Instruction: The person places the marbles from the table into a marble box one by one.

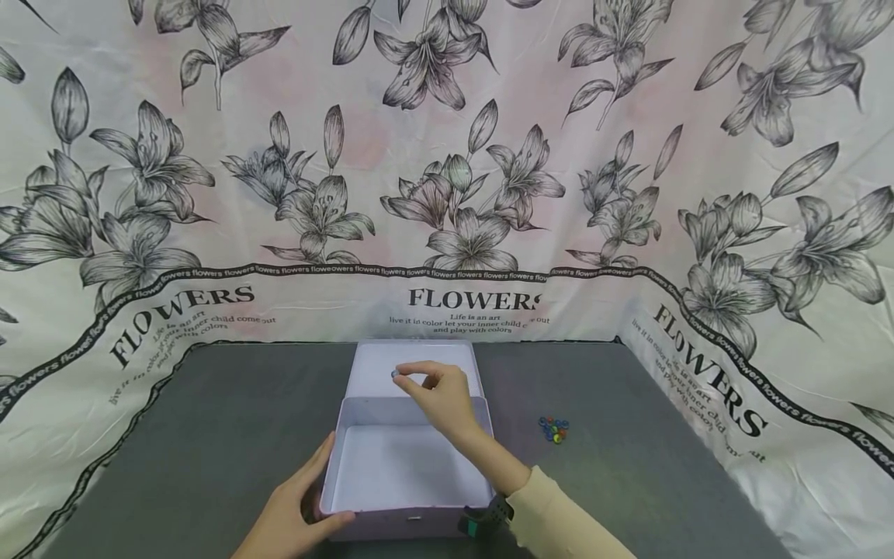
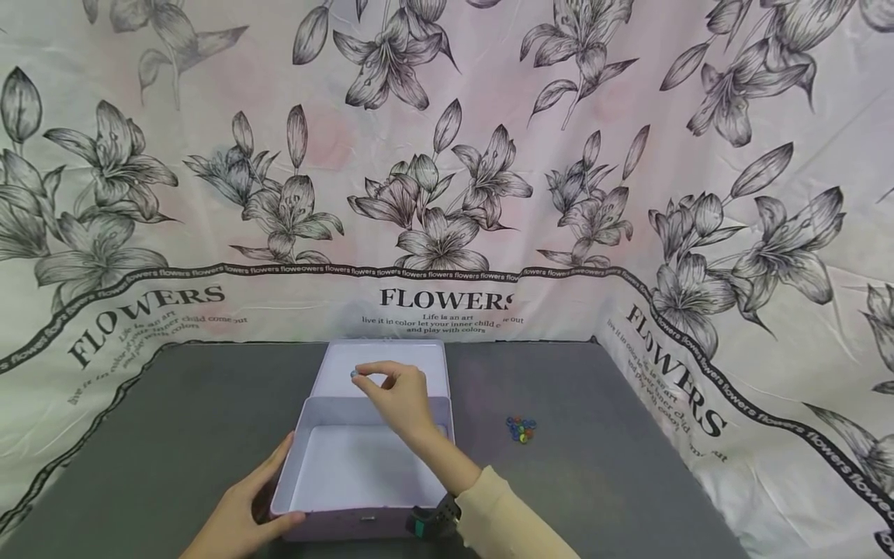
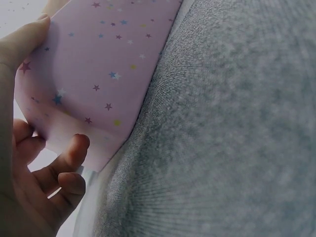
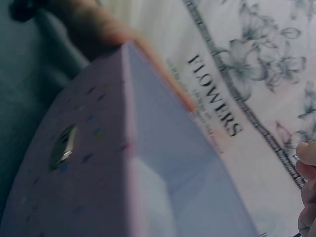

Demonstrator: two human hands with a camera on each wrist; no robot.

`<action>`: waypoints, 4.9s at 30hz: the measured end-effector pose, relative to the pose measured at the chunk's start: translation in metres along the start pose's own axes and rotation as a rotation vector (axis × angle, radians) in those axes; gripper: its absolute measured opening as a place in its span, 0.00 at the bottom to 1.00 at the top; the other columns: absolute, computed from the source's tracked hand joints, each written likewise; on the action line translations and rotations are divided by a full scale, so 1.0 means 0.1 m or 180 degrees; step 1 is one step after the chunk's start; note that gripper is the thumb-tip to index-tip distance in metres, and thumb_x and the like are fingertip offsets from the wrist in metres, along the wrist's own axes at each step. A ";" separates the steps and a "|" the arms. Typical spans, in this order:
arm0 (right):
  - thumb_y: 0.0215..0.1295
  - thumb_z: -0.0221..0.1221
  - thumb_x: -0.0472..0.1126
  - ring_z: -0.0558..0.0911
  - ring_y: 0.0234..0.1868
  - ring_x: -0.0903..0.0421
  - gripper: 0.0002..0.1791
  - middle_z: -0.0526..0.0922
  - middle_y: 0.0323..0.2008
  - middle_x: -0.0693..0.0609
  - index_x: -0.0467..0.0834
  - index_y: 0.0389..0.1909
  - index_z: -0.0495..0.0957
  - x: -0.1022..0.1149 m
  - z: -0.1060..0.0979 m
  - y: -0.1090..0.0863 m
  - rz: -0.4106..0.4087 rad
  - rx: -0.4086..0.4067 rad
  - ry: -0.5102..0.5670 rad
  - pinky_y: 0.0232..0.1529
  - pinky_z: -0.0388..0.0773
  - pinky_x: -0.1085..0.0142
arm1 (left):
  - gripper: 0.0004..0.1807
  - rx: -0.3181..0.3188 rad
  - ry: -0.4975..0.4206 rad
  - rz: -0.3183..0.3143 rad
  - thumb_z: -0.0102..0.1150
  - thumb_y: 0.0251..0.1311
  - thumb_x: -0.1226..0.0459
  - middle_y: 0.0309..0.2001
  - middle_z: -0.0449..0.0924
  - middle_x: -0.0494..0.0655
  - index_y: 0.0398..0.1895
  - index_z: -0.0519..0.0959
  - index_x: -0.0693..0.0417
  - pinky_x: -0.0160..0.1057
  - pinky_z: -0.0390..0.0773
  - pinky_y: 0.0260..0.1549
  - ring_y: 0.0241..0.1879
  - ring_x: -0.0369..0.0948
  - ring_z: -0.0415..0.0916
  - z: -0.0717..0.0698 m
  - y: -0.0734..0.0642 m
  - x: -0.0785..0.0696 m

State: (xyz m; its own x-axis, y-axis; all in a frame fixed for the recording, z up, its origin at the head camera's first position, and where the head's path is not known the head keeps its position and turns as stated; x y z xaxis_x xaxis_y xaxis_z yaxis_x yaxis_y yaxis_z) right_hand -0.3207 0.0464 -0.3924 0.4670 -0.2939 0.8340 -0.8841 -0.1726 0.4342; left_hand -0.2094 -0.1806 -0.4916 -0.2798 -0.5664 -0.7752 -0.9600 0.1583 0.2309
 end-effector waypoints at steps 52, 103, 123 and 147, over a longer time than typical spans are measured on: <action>0.60 0.76 0.38 0.87 0.50 0.58 0.05 0.93 0.41 0.58 0.50 0.36 0.93 -0.38 0.58 -0.40 0.0004 0.1508 -0.1700 0.54 0.81 0.62 | 0.61 0.0197 -0.0440 -0.0419 0.83 0.52 0.50 0.82 0.60 0.50 0.87 0.55 0.40 0.32 0.77 0.32 0.31 0.33 0.74 0.05 -0.02 0.03; 0.66 0.74 0.43 0.61 0.11 0.65 0.14 0.78 0.13 0.45 0.44 0.51 0.91 -0.98 -1.87 -0.72 0.0826 -0.0515 -0.0940 0.15 0.60 0.68 | 0.64 0.0227 -0.0411 -0.0782 0.85 0.48 0.49 0.80 0.63 0.51 0.87 0.55 0.39 0.33 0.74 0.28 0.29 0.35 0.71 0.08 -0.02 0.06; 0.67 0.73 0.45 0.57 0.09 0.63 0.19 0.70 0.08 0.55 0.41 0.55 0.89 -1.46 -2.28 -1.07 0.1355 -0.0792 -0.1202 0.12 0.58 0.67 | 0.62 0.0195 -0.0417 -0.0485 0.83 0.53 0.48 0.84 0.55 0.50 0.87 0.53 0.38 0.32 0.80 0.39 0.44 0.37 0.77 0.08 -0.01 0.07; 0.62 0.76 0.43 0.58 0.08 0.65 0.16 0.70 0.07 0.56 0.40 0.48 0.91 -1.56 -2.12 -1.18 0.1163 -0.0630 -0.1367 0.12 0.58 0.71 | 0.62 0.0170 -0.0337 -0.0292 0.82 0.53 0.47 0.84 0.54 0.47 0.87 0.53 0.36 0.31 0.80 0.44 0.62 0.44 0.75 0.04 0.00 0.06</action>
State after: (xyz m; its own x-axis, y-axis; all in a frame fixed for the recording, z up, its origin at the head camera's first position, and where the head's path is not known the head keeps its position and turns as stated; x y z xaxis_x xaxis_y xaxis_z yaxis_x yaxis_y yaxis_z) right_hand -0.2930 0.3117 -0.5010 0.0602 -0.6623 0.7468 -0.9557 0.1776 0.2345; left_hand -0.2107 -0.1809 -0.4986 -0.1876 -0.4925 -0.8499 -0.9798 0.1542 0.1269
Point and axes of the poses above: each hand's wrist, its own y-axis towards the middle knuckle, its own z-axis out of the palm, x = y × z, the point moved 7 cm from there along y, towards the middle knuckle
